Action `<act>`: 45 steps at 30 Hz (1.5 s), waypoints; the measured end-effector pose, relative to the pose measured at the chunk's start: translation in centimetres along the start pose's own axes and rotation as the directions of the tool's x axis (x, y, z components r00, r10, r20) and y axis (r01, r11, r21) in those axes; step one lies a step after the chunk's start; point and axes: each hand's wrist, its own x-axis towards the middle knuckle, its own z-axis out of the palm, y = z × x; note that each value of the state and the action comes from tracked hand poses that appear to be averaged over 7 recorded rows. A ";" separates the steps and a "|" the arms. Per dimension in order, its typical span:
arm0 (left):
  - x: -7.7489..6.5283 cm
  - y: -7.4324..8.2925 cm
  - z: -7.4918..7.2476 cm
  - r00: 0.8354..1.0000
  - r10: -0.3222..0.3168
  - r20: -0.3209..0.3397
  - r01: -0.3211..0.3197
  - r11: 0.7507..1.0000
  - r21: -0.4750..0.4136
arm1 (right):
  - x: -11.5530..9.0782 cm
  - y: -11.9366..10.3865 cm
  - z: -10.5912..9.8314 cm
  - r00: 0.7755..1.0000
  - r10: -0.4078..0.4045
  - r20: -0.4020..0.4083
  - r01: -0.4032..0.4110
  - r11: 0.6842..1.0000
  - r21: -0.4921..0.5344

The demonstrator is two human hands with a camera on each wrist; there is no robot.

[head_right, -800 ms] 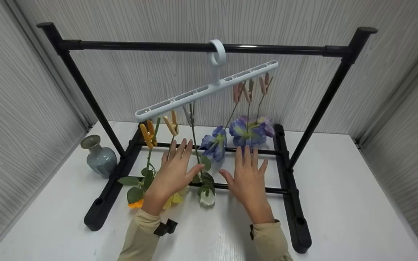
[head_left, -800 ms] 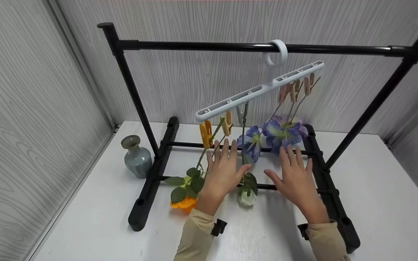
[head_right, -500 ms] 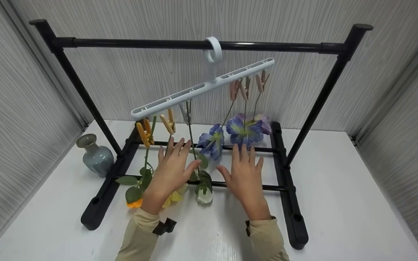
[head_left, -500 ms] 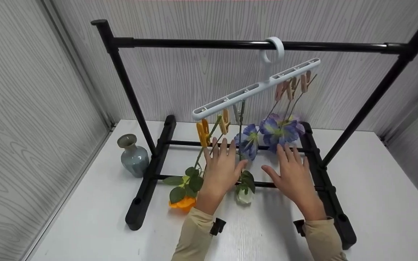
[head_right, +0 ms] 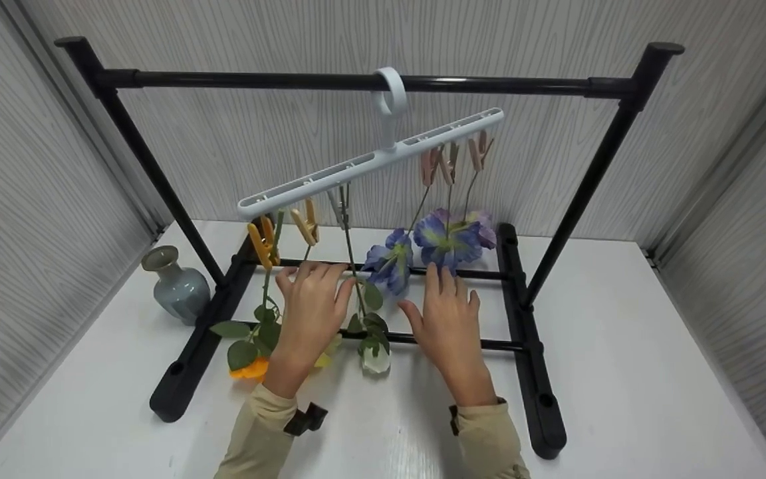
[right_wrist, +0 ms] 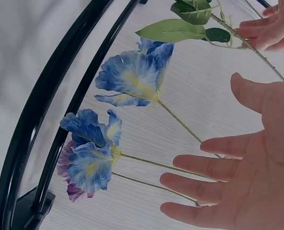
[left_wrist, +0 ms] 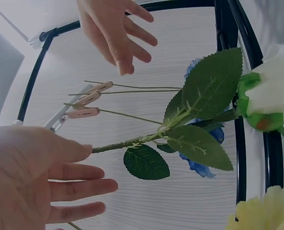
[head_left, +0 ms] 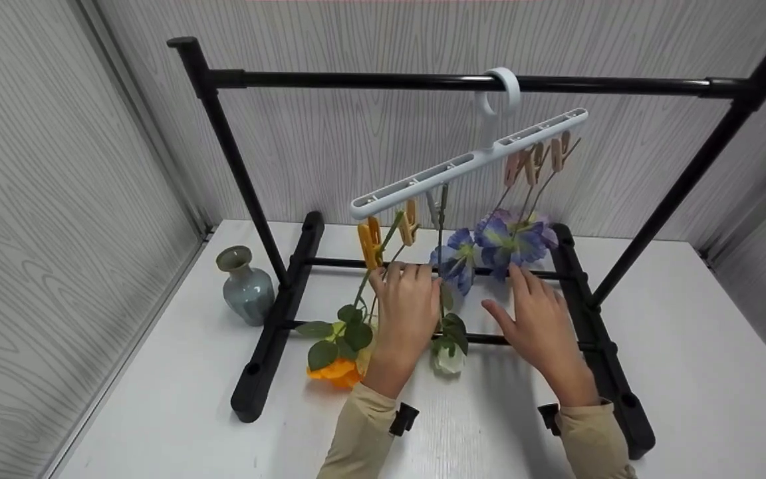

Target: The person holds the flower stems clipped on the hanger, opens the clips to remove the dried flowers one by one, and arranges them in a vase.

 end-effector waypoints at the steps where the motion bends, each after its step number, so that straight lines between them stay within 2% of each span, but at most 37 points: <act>1: 0.0 0.1 0.0 1.000 -0.009 -0.011 0.009 1.000 -0.012 | 0.0 0.0 -0.1 1.000 0.001 -0.006 -0.001 1.000 0.002; 6: 0.0 0.5 0.3 0.998 -0.019 -0.057 0.015 0.997 -0.073 | 0.0 -0.2 -0.7 0.999 -0.003 -0.054 0.004 1.000 0.025; 9: 0.0 0.6 0.6 0.998 -0.037 -0.042 0.028 0.981 -0.194 | 0.2 -0.4 -1.1 0.995 -0.023 -0.095 0.027 0.999 0.036; 11: 0.1 0.7 0.8 0.998 -0.067 -0.015 0.060 0.951 -0.303 | 0.6 -0.6 -1.4 0.991 -0.044 -0.125 0.050 0.998 0.042; 13: 0.1 0.7 0.9 0.994 -0.104 0.011 0.100 0.908 -0.407 | 1.0 -1.0 -1.7 0.984 -0.066 -0.163 0.075 0.996 0.049; 16: 0.2 0.7 1.2 0.991 -0.125 0.042 0.130 0.869 -0.477 | 1.8 -1.7 -2.1 0.968 -0.101 -0.231 0.117 0.991 0.059; 21: 0.3 0.6 1.7 0.991 -0.110 0.074 0.132 0.855 -0.502 | 3.2 -2.8 -2.5 0.913 -0.174 -0.368 0.213 0.974 0.070; 24: 0.2 0.6 1.9 0.992 -0.104 0.070 0.125 0.843 -0.524 | 4.1 -3.7 -2.7 0.881 -0.198 -0.430 0.260 0.961 0.090; 29: 0.1 0.6 1.9 0.994 -0.095 0.059 0.112 0.831 -0.544 | 5.4 -5.5 -2.9 0.847 -0.211 -0.489 0.299 0.948 0.109; 34: 0.0 0.7 1.7 0.990 -0.108 0.092 0.140 0.836 -0.531 | 6.8 -7.1 -2.6 0.833 -0.225 -0.505 0.321 0.941 0.109; 37: 0.0 0.8 1.8 0.990 -0.111 0.082 0.138 0.824 -0.549 | 7.5 -7.8 -2.3 0.827 -0.223 -0.516 0.322 0.941 0.109; 41: 0.1 0.6 2.0 0.993 -0.113 0.042 0.115 0.784 -0.610 | 8.5 -8.7 -2.2 0.828 -0.192 -0.526 0.302 0.945 0.130; 45: 0.1 0.4 2.0 0.992 -0.116 0.051 0.122 0.756 -0.643 | 9.1 -9.3 -2.0 0.844 -0.146 -0.517 0.270 0.947 0.173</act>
